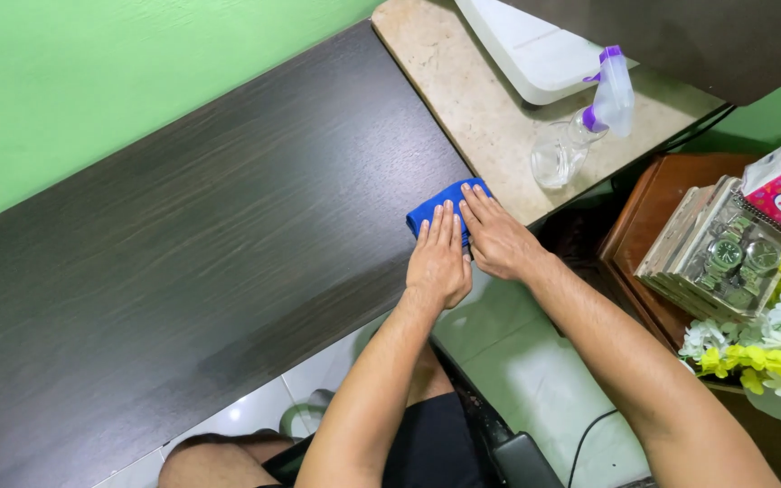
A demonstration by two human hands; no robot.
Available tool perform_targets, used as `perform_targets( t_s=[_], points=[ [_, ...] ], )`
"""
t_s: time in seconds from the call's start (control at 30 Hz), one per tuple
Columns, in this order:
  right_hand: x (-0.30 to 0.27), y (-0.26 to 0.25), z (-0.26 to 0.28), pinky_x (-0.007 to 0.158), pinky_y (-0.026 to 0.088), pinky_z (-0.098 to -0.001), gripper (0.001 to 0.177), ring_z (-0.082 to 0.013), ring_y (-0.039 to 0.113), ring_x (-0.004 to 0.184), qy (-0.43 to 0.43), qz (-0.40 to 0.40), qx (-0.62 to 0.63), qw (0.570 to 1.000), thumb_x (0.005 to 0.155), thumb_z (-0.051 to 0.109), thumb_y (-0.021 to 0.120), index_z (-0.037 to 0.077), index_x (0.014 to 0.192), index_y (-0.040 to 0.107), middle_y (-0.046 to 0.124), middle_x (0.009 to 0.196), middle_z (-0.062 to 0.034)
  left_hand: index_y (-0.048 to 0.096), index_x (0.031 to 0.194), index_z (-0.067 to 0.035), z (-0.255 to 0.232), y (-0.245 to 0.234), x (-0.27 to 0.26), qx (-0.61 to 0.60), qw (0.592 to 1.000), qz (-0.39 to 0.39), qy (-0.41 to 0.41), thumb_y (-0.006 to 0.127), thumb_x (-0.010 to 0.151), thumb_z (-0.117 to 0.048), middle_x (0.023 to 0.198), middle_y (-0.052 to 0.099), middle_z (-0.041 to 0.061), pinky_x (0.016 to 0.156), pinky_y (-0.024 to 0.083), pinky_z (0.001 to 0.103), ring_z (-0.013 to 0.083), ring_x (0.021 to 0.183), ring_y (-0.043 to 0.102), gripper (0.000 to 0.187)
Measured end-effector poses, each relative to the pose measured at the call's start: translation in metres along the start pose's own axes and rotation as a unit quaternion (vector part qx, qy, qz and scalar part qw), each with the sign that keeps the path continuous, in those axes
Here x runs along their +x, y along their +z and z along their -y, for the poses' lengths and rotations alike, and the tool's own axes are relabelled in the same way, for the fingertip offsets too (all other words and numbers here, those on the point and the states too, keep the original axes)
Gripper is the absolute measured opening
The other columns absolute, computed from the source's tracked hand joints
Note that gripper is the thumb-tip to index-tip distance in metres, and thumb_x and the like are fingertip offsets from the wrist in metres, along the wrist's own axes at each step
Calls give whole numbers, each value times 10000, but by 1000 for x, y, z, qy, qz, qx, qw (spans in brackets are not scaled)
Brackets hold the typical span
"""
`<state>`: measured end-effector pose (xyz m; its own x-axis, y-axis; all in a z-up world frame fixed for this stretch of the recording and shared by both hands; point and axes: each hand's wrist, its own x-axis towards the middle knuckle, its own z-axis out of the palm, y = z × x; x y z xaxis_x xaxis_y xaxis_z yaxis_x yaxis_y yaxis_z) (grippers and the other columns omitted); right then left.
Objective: The person wipes a dark wooden table with a blue cloth, moving back and forth across the surface. After cleaning, the person places a decorative owl figurine and a bouquet of artificial flowers on the table.
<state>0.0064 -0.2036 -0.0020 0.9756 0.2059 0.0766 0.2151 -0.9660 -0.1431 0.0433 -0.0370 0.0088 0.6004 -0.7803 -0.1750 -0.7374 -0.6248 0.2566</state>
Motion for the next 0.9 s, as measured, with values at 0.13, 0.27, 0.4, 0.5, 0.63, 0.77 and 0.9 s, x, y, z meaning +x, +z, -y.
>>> perform_targets(
  t_s=[0.13,0.27,0.4,0.5,0.63,0.77,0.9],
  points=[
    [-13,-7,3,1215,291,-495,745,-441,270,1525,-7,-4,0,1000,809,155,552,-92,1500,424,293,1646,-277,202,1594,49,-7,-1,-10,2,1000,-5,-16,370,955,-349,1706,38,229,1288,64,508,365,1590,17,771],
    [-26,-2,16,1218,275,-512,770,-432,234,1538,17,24,7,1000,842,227,573,-50,1535,386,251,1671,-248,224,1591,39,-5,9,-30,-1,1000,-24,1,398,949,-350,1707,75,219,1291,85,489,354,1593,56,771],
    [-18,12,29,1229,252,-517,780,-420,192,1555,49,56,-4,997,877,330,554,-25,1548,375,200,1694,-229,244,1587,37,9,16,-41,4,999,-52,7,409,959,-360,1706,106,210,1294,97,472,340,1591,89,761],
    [-4,9,66,1227,262,-518,781,-426,204,1548,43,83,-7,996,883,341,551,-26,1549,372,207,1684,-246,242,1587,33,36,20,-63,-2,998,-61,-1,395,954,-374,1707,98,210,1295,92,475,339,1592,82,768],
    [19,7,133,1224,256,-529,795,-444,195,1542,16,96,-5,995,887,349,559,-37,1551,354,185,1681,-262,278,1573,44,79,11,-120,-15,996,-84,-15,434,964,-359,1698,146,213,1285,117,476,346,1579,134,747],
    [42,5,205,1239,221,-531,827,-454,130,1552,-17,147,4,989,900,387,540,-54,1562,310,132,1681,-281,338,1546,56,120,12,-184,4,988,-152,-27,483,927,-325,1666,233,239,1258,192,482,367,1545,235,741],
    [54,1,262,1246,198,-534,830,-464,103,1554,-45,156,23,986,908,397,536,-57,1563,305,118,1676,-297,383,1524,54,153,14,-230,50,981,-180,-43,499,914,-295,1648,289,237,1244,227,473,359,1527,284,712]
  ],
)
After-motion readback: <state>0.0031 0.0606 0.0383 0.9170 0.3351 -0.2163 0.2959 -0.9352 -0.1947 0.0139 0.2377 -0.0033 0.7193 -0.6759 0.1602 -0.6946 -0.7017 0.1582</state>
